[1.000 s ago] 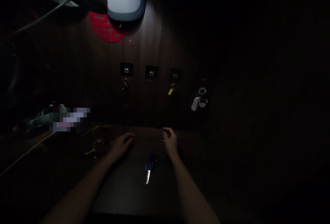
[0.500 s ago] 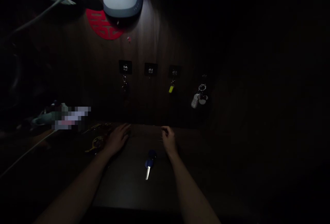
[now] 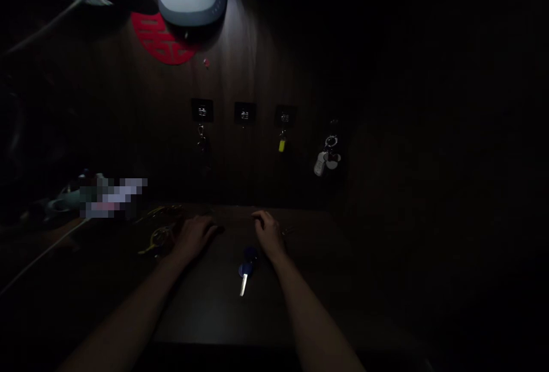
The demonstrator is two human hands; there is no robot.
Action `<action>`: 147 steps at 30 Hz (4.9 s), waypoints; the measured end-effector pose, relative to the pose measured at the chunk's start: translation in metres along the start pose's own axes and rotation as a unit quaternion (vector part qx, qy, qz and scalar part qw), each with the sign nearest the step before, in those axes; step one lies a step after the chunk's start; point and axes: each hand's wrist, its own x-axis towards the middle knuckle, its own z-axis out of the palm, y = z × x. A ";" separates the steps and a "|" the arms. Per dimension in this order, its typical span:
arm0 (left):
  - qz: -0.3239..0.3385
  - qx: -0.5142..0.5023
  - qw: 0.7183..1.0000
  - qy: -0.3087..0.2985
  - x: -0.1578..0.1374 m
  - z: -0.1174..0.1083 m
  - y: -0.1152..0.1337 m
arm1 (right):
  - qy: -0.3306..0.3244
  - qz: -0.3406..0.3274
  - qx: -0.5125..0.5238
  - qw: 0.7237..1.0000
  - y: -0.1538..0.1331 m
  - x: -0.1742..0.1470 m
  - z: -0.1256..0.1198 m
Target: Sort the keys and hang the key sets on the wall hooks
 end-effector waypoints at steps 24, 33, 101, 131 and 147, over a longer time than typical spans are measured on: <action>-0.075 -0.437 0.895 0.048 0.004 0.003 0.035 | -0.010 0.078 0.105 0.991 -0.045 -0.006 0.019; -0.064 -0.408 0.906 0.087 0.002 0.006 0.030 | -0.051 0.153 0.225 0.961 -0.040 -0.003 0.020; 0.090 -0.294 0.943 0.128 -0.002 0.000 0.027 | -0.126 -0.086 -0.021 0.988 -0.036 -0.007 0.006; 0.119 -0.279 0.949 0.092 -0.008 -0.009 0.034 | -0.059 0.060 0.213 0.974 -0.043 -0.004 0.012; 0.015 -0.326 0.934 0.142 -0.002 -0.006 0.034 | -0.072 0.027 0.181 0.981 -0.046 -0.005 0.010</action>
